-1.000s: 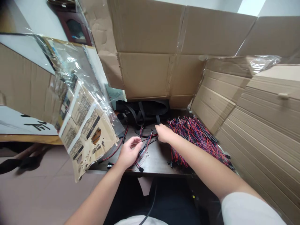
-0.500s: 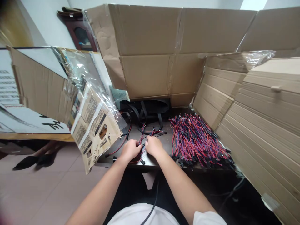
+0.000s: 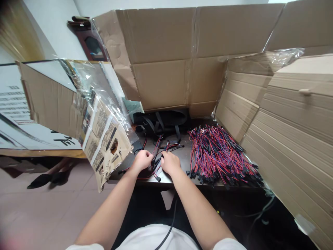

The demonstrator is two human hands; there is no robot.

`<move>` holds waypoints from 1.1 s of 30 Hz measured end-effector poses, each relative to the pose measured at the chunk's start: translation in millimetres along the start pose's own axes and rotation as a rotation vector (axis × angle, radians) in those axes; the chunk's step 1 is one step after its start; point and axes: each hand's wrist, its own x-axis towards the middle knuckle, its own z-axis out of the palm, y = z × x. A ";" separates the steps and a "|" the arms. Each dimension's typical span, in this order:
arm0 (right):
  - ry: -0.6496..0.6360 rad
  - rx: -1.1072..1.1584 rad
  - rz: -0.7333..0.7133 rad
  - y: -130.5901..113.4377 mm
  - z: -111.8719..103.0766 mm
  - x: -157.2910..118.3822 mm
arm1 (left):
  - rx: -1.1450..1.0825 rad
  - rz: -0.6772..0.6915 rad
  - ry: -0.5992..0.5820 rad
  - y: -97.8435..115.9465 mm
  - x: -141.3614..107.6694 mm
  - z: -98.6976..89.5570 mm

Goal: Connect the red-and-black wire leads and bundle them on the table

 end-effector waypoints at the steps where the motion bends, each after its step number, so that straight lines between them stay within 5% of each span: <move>1: 0.001 0.002 0.000 0.4 0.1 0.3 | -0.029 0.009 0.021 1.2 -0.7 -2.4; 14: 0.001 0.033 0.014 2.3 0.5 0.7 | -0.531 0.115 0.106 -4.3 -2.5 4.9; 23: 0.042 0.153 0.046 2.3 2.5 -0.6 | -0.933 0.249 0.175 17.3 -31.0 -20.2; 29: 0.258 0.359 0.086 8.5 -2.6 4.4 | -1.049 0.364 0.128 31.4 -42.7 -30.4; 33: 0.220 0.987 -0.115 4.8 -16.7 1.9 | -0.958 0.408 0.041 42.8 -51.6 -37.6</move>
